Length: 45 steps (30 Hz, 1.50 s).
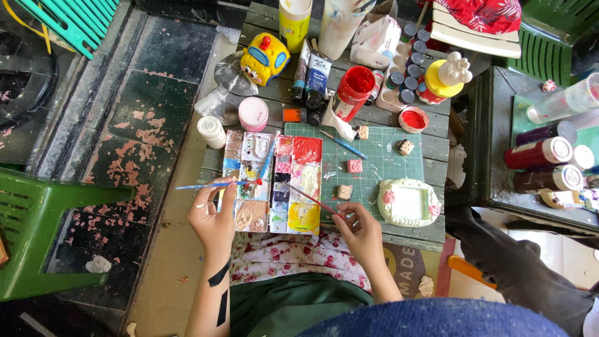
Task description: The person mixes red and white paint on a palette using a brush, then adds blue paint from a tube to the mixture. They continue blending the colors on the palette with the brush.
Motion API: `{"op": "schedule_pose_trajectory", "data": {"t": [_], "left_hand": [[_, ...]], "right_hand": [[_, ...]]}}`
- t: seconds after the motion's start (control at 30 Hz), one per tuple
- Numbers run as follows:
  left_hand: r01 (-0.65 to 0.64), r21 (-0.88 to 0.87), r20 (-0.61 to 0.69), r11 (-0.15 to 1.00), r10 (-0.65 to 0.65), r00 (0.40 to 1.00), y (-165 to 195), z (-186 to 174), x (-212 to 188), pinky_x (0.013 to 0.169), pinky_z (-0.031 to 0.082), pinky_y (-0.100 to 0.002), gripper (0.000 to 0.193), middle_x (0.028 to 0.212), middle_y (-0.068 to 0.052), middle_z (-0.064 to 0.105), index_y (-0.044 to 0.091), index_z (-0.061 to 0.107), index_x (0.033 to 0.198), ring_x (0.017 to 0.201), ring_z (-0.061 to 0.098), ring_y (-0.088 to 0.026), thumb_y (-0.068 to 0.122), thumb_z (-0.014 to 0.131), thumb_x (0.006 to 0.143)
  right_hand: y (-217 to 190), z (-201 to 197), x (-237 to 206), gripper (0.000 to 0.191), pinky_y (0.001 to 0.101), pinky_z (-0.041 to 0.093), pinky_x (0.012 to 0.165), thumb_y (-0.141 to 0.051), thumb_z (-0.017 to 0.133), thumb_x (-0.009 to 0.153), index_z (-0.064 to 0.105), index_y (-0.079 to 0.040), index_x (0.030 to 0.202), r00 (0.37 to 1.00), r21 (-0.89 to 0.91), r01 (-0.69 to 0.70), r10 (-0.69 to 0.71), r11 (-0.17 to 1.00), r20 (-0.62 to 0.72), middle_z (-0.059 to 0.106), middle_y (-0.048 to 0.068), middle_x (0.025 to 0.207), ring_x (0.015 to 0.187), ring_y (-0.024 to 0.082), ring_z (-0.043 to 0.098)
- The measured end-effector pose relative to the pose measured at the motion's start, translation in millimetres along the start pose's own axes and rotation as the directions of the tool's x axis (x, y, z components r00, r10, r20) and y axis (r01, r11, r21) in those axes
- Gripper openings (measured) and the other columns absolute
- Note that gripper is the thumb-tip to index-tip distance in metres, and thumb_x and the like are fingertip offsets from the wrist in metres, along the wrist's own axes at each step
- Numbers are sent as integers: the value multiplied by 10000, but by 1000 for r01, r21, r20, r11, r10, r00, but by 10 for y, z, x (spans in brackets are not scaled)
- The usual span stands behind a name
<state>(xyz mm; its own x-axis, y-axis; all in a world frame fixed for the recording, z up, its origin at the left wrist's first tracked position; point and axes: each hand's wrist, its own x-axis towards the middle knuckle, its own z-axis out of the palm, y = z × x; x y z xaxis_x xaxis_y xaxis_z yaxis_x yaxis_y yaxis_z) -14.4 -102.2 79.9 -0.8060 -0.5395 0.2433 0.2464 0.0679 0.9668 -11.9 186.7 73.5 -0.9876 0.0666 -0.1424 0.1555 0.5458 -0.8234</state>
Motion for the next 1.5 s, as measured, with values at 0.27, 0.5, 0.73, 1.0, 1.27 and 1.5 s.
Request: {"op": "schedule_pose_trajectory", "data": {"t": [0.27, 0.5, 0.73, 1.0, 1.27, 1.5], "left_hand": [[-1, 28, 4, 1000, 1, 1000, 25, 13, -12, 909, 528, -256, 108, 1089, -74, 745, -32, 693, 1070, 1023, 691, -122, -21, 722, 966], [12, 23, 7, 1000, -12, 1000, -18, 93, -34, 901, 523, -256, 101, 1074, -67, 745, -17, 696, 1063, 1017, 693, -117, -7, 726, 967], [45, 34, 5, 998, -45, 999, -18, 82, -83, 894, 527, -260, 105, 1073, -63, 755, -6, 700, 1070, 1024, 704, -121, 2, 722, 968], [24, 5, 0, 1000, -24, 1000, -152, 191, -90, 886, 549, -262, 132, 1082, -74, 745, -11, 697, 1095, 1005, 711, -127, 17, 723, 969], [84, 142, -40, 986, -79, 996, -261, 241, -113, 814, 556, -260, 140, 974, -77, 774, -24, 725, 1060, 922, 734, -124, 54, 752, 948], [16, 183, 6, 983, -17, 1000, -207, 269, -132, 788, 564, -252, 131, 960, -66, 770, -21, 718, 1042, 913, 749, -120, 70, 752, 955]], "right_hand": [[395, 133, 128, 355, 180, 486, 739, -27, 711, 929, 674, -4, 1282, 997, 537, -62, 26, 841, 74, 669, -23, 948, 831, 29, 596], [188, 242, 175, 297, 174, 464, 764, -35, 651, 983, 670, -5, 1277, 998, 620, 57, -27, 783, -57, 698, -18, 1060, 898, 30, 594], [-359, 361, 268, 100, 241, 444, 560, -74, 618, 1001, 698, -34, 1046, 946, 45, 324, -322, 945, -39, 745, 68, 873, 608, 79, 565], [-270, 287, 254, 177, 257, 413, 569, -62, 513, 1054, 686, -29, 1033, 943, 144, 319, -299, 937, -147, 549, 35, 656, 596, 86, 496], [-108, 248, 210, 198, 247, 464, 651, -57, 468, 1074, 657, -3, 1060, 929, 244, 363, -331, 899, -165, 641, 43, 769, 670, 81, 570], [-43, 387, 70, 172, 262, 530, 737, -40, 479, 1057, 643, 2, 1087, 907, 247, 414, -376, 876, -188, 732, 107, 1054, 756, 109, 639]]}}
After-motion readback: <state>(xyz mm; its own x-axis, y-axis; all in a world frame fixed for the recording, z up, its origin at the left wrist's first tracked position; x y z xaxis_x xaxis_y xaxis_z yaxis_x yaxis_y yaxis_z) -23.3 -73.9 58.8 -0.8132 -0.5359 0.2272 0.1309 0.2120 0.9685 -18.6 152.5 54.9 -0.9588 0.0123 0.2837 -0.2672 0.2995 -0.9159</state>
